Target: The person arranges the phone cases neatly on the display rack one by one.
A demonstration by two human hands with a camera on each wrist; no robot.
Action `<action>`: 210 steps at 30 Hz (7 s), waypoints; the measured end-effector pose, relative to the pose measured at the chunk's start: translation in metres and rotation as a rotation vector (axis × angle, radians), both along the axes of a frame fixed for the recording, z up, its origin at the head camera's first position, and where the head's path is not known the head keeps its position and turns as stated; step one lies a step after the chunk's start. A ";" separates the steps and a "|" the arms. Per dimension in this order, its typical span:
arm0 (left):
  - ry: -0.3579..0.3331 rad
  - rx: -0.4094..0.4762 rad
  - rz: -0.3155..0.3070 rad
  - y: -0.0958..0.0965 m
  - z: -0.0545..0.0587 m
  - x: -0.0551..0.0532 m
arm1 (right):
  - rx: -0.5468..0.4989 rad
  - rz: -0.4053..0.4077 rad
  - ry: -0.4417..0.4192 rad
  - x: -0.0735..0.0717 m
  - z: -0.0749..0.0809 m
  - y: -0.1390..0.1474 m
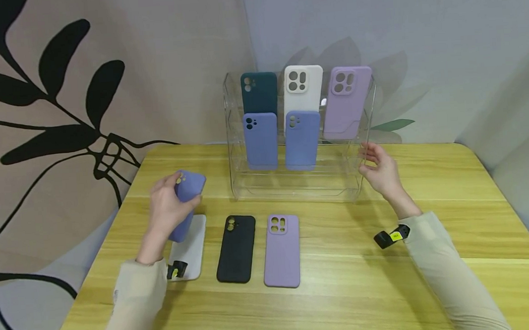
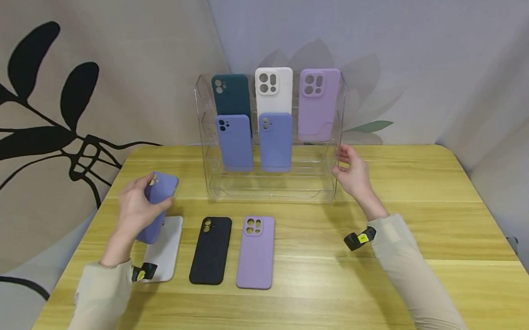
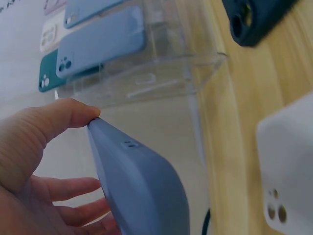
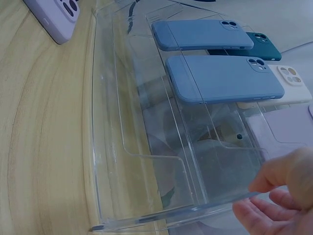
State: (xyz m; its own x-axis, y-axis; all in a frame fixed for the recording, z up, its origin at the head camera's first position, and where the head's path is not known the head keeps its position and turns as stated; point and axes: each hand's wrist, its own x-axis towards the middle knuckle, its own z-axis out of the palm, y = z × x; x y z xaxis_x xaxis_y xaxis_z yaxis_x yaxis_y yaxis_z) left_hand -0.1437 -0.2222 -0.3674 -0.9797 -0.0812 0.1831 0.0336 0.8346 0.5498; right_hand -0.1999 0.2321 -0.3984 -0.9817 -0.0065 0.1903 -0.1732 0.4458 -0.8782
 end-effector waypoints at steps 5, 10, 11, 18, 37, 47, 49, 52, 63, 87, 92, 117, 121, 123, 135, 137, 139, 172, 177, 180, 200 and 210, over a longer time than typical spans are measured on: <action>0.034 0.017 -0.032 0.014 0.006 -0.004 | -0.002 -0.005 -0.001 0.001 0.000 0.001; 0.066 0.037 -0.063 0.029 0.012 -0.007 | -0.009 -0.008 0.001 0.000 -0.001 0.001; 0.074 0.041 -0.070 0.031 0.013 -0.008 | -0.009 -0.009 0.000 0.001 -0.001 0.002; 0.107 0.091 -0.107 0.053 0.021 -0.012 | -0.004 -0.005 0.006 0.001 -0.001 0.003; 0.233 0.220 -0.248 0.120 0.039 -0.029 | 0.025 0.007 -0.003 -0.001 0.001 0.000; 0.293 0.265 -0.302 0.159 0.047 -0.038 | 0.031 0.011 -0.006 -0.001 0.001 0.000; 0.296 0.281 -0.309 0.169 0.050 -0.040 | 0.025 0.015 -0.006 -0.001 0.001 0.000; 0.301 0.290 -0.311 0.184 0.054 -0.045 | 0.005 0.017 -0.009 -0.001 0.000 -0.001; 0.448 0.355 -0.320 0.240 0.060 -0.060 | 0.015 -0.022 0.022 -0.003 -0.005 0.002; 0.519 0.402 -0.062 0.321 0.042 -0.091 | -0.007 -0.031 0.013 -0.004 -0.007 0.004; 0.536 0.355 -0.066 0.327 0.032 -0.093 | 0.013 -0.038 -0.002 -0.003 -0.006 0.005; 0.365 0.181 0.064 0.349 0.013 -0.090 | 0.031 -0.043 0.014 -0.003 -0.007 0.004; 0.347 0.158 0.075 0.351 0.012 -0.089 | 0.040 -0.045 0.025 -0.003 -0.008 0.005; 0.336 0.150 0.081 0.352 0.012 -0.089 | 0.042 -0.044 0.033 -0.004 -0.009 0.005; 0.284 0.116 0.117 0.356 0.011 -0.090 | 0.019 -0.040 0.014 0.002 0.003 -0.001; 0.286 0.103 0.124 0.357 0.011 -0.091 | 0.014 -0.038 0.020 0.007 0.011 -0.005; 0.285 0.077 0.135 0.358 0.011 -0.091 | 0.017 -0.037 0.026 0.012 0.018 -0.009; 0.465 0.025 -0.223 0.278 0.038 -0.066 | -0.007 -0.036 -0.010 0.018 0.025 -0.012; 0.488 0.025 -0.250 0.261 0.036 -0.062 | -0.017 -0.029 -0.018 0.018 0.025 -0.013; 0.493 0.020 -0.252 0.252 0.035 -0.059 | -0.015 -0.032 -0.026 0.017 0.024 -0.013; 0.477 0.136 -0.237 0.184 0.013 -0.025 | -0.031 -0.036 -0.027 0.018 0.023 -0.011; 0.421 0.112 -0.220 0.147 0.003 -0.007 | -0.025 -0.030 -0.004 0.019 0.023 -0.013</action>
State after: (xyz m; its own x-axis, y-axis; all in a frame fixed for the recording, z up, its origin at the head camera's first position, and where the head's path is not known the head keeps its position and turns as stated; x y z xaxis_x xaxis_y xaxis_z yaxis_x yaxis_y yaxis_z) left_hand -0.1505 -0.0750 -0.3645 -0.8184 0.0773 0.5695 0.4415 0.7190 0.5368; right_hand -0.1813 0.2188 -0.3756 -0.9822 0.0282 0.1859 -0.1561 0.4283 -0.8900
